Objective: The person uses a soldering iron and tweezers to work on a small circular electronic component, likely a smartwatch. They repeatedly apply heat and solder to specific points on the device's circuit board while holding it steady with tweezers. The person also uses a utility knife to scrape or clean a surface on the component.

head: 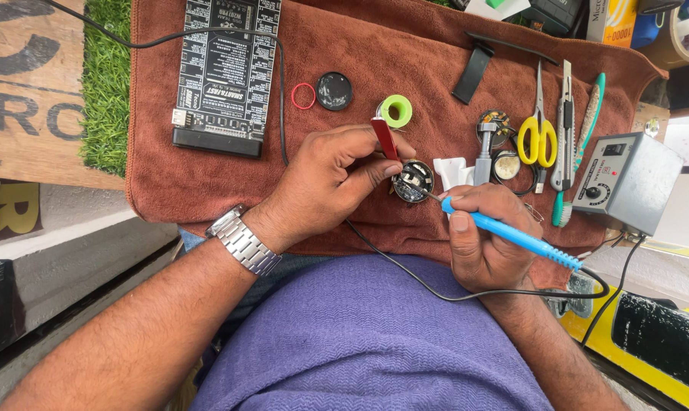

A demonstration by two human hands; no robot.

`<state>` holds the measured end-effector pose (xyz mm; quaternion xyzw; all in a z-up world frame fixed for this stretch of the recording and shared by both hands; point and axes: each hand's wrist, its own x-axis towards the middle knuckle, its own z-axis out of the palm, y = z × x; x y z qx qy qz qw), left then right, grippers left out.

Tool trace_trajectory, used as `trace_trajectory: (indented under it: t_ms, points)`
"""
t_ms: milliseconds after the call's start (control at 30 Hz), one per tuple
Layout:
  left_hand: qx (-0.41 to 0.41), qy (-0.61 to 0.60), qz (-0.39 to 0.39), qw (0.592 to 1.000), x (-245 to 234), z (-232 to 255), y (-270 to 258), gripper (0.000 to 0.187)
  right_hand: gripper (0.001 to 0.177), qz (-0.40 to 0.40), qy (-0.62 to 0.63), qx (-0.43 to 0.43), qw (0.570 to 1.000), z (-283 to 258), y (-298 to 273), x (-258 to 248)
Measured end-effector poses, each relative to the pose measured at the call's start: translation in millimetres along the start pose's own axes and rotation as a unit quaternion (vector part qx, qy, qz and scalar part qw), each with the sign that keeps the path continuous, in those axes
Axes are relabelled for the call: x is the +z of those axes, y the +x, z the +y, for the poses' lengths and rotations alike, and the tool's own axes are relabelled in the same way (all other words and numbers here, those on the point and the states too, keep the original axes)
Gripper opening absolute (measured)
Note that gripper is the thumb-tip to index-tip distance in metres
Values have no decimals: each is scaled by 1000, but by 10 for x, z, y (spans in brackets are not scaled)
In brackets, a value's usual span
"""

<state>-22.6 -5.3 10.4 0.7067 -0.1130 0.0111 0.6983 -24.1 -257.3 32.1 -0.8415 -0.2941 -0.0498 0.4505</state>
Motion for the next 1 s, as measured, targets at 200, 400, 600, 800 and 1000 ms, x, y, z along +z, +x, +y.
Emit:
trace_trajectory:
  t_ms: [200,400,600,800,1000]
  points:
    - [-4,-13,-3,1000,-1,-10,-7,16,11,-3,0,-9,1000,-4,7,-4]
    - [-10,-38,3,999,-7,-14,-22,17,10,0,25,-14,1000,10,-8,0]
    - [-5,-28,-3,1000,-2,-19,-16,17,9,-2,2,-16,1000,19,-22,-18]
    - [-6,-29,-8,1000,-5,-13,-13,17,10,1,10,-17,1000,22,-11,-1]
    - [0,-14,-3,1000,0,-19,-7,17,10,0,4,-17,1000,19,-7,10]
